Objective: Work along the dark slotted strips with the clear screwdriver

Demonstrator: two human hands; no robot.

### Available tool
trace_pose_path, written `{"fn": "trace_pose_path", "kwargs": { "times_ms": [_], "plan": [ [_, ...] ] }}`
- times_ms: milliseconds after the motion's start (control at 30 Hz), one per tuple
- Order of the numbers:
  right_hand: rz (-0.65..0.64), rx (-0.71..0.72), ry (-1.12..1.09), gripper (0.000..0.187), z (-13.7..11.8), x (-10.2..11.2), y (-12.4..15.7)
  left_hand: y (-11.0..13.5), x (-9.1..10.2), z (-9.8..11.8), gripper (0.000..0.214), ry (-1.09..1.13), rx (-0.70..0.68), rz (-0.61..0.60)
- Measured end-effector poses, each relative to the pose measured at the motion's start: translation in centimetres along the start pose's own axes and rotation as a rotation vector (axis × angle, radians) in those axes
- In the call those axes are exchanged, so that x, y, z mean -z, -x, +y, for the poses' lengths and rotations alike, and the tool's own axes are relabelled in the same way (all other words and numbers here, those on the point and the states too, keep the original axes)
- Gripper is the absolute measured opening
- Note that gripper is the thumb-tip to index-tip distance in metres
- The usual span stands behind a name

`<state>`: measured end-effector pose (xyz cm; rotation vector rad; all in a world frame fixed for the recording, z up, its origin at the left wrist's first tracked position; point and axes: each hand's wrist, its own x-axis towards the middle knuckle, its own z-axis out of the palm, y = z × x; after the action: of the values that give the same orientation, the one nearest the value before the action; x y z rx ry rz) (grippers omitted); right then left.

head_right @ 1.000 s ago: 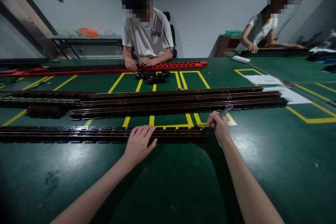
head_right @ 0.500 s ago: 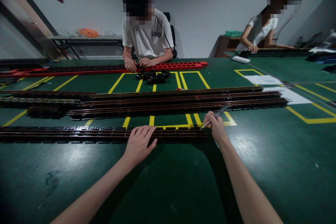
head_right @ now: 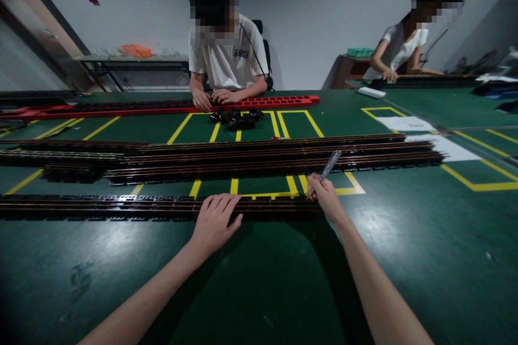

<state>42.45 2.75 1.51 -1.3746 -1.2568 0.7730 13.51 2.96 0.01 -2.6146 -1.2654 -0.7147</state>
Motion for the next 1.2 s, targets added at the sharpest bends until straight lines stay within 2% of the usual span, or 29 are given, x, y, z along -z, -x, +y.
{"fn": "trace_pose_path", "kwargs": {
  "times_ms": [200,500,833,967,1067,1200],
  "plan": [
    [-0.004,-0.008,-0.040,0.041,0.3,-0.1,0.0,0.0,0.0,-0.1,0.035,-0.006,-0.009,0.009],
    [0.107,-0.051,-0.188,0.043,2.4,0.5,0.0,0.0,0.2,0.1,0.036,0.007,0.005,-0.023],
    [0.195,-0.011,-0.102,0.042,2.6,0.5,0.4,0.0,0.0,0.1,0.035,0.001,0.013,-0.017],
    [0.353,-0.041,-0.186,0.047,2.9,0.5,0.7,0.2,0.0,0.0,0.039,-0.009,0.039,0.002],
    [0.478,0.022,-0.274,0.049,3.2,0.4,0.9,0.3,0.0,-0.1,0.042,-0.001,0.070,0.013],
    [0.553,0.065,-0.173,0.047,3.0,0.3,1.5,0.3,0.3,-0.3,0.046,-0.006,0.129,0.043]
  ]
}}
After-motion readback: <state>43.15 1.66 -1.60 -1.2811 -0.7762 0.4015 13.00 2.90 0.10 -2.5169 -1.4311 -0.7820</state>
